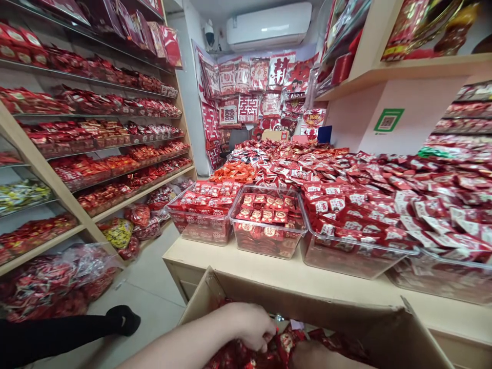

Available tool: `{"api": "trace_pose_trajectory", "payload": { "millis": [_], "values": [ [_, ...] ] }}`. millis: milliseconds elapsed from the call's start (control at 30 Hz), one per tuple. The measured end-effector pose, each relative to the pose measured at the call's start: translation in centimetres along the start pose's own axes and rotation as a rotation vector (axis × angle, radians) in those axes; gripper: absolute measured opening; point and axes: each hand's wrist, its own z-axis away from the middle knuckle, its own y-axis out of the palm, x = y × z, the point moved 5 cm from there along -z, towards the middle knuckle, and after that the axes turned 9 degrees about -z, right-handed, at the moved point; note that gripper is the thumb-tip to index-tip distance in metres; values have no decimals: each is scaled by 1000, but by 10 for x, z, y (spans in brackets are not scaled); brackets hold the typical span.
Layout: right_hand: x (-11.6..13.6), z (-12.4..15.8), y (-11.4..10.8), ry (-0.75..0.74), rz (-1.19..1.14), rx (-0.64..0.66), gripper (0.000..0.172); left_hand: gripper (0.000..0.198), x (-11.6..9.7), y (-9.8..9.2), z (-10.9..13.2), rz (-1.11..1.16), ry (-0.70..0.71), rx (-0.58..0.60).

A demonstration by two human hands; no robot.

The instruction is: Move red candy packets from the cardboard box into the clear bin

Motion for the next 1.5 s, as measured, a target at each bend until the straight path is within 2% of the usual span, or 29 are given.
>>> {"api": "trace_pose_trajectory", "payload": {
  "millis": [100, 267, 367, 433, 467, 567, 667, 800, 900, 1033, 1133, 1200, 1267, 1367, 1500],
  "values": [
    [8, 15, -35, 30, 20, 2, 23, 11, 7, -32, 21, 226, 30, -147],
    [11, 46, -91, -33, -109, -111, 26, 15, 16, -56, 35, 831, 115, -305],
    [10, 67, -110, -143, -328, -172, 16, 21, 20, -65, 37, 1198, 158, -479],
    [7, 77, -117, -141, -523, -213, 7, 24, 22, -70, 38, 1393, 194, -582],
    [6, 80, -118, -122, -622, -230, 8, 24, 23, -72, 39, 1465, 202, -626],
    [4, 82, -119, -107, -964, -273, 12, 23, 26, -75, 40, 1581, 184, -701],
    [5, 77, -120, -86, -1267, -310, 14, 23, 30, -75, 39, 1601, 156, -741],
    [8, 73, -124, -69, -1482, -321, 26, 26, 32, -75, 39, 1521, 155, -778],
    [7, 71, -130, -103, -1423, -407, 32, 28, 28, -74, 38, 1414, 174, -733],
    [-1, 74, -136, -137, -1191, -627, 24, 26, 24, -73, 37, 1378, 112, -675],
    [-2, 83, -142, -167, -880, -812, 17, 29, 19, -72, 38, 1508, 80, -584],
    [1, 88, -144, -198, -711, -866, 13, 29, 14, -73, 39, 1611, 116, -542],
    [5, 90, -144, -233, -622, -882, 13, 30, 11, -74, 40, 1674, 152, -563],
    [5, 88, -143, -202, -583, -847, 20, 34, 13, -76, 40, 1683, 144, -683],
    [-6, 83, -144, -94, -757, -855, 26, 40, 18, -76, 38, 1621, 128, -787]
  ]
}}
